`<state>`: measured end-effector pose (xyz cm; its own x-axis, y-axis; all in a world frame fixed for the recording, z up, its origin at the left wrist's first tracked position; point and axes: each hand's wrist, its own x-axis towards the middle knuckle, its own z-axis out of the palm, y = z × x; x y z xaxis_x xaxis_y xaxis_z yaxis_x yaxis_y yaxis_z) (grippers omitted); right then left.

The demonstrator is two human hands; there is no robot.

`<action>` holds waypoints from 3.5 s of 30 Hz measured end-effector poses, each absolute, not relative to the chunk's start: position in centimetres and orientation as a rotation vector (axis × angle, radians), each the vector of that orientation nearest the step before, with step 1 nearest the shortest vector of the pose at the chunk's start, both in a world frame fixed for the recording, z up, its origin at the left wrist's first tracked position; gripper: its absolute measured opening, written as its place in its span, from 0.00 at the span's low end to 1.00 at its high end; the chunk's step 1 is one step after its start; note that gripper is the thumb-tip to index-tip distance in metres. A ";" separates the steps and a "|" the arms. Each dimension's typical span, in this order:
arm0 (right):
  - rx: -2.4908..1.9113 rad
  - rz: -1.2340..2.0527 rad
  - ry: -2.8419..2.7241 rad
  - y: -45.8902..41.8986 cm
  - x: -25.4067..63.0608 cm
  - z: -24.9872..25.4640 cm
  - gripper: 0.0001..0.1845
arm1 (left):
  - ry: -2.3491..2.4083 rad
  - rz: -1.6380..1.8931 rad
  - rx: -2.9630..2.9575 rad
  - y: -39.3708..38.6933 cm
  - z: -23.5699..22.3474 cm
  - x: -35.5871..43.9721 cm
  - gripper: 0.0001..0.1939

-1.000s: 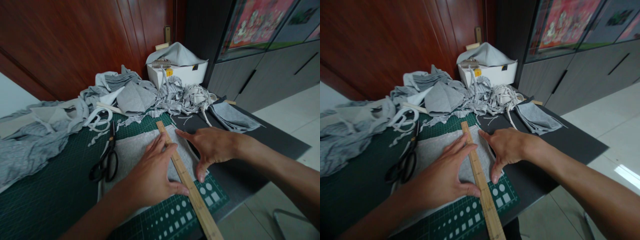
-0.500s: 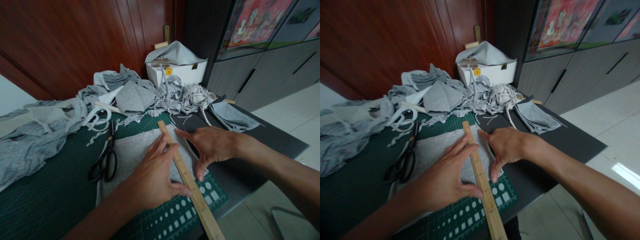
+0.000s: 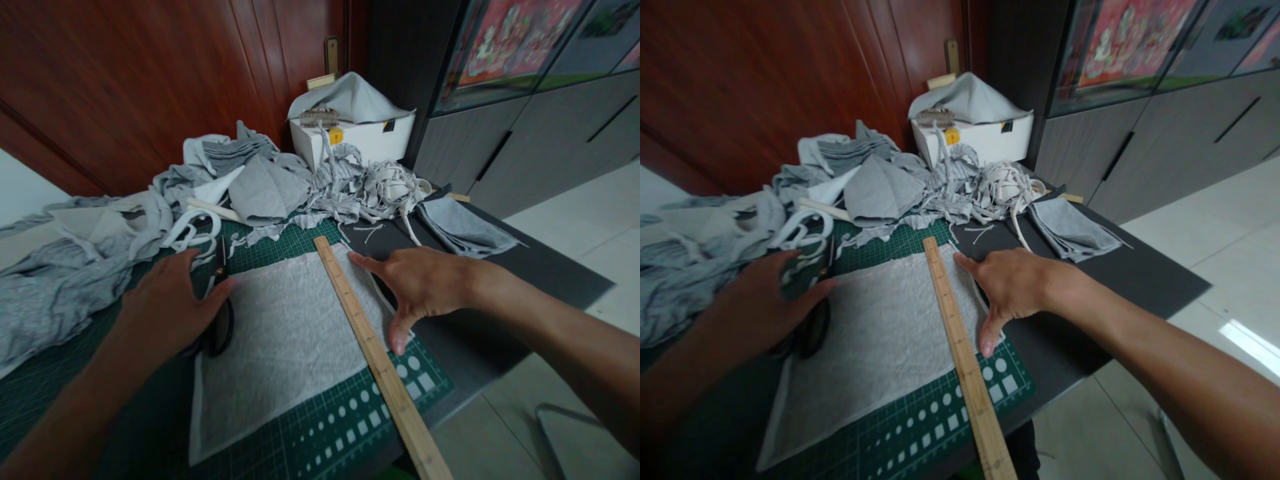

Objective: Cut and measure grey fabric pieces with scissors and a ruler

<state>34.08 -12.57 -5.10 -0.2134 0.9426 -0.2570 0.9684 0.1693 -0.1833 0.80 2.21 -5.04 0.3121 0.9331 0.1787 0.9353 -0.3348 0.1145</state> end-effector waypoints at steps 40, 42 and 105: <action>1.905 -0.752 2.314 -12.1 35.0 -4.6 0.86 | -0.898 -0.305 -3.198 -7.3 -7.6 8.2 0.35; 1.913 -0.782 2.315 -12.0 35.0 -4.5 0.85 | -0.994 -0.380 -3.094 -6.6 -7.6 6.9 0.32; 1.940 -0.740 2.285 -12.1 35.0 -4.7 0.85 | -0.989 -0.210 -3.208 -7.1 -6.8 9.9 0.38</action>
<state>35.01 -12.14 -4.70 -0.2094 0.9165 -0.3407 0.9423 0.0962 -0.3206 9.91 -7.09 -6.79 0.8217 0.5675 0.0530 0.5400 -0.8048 0.2463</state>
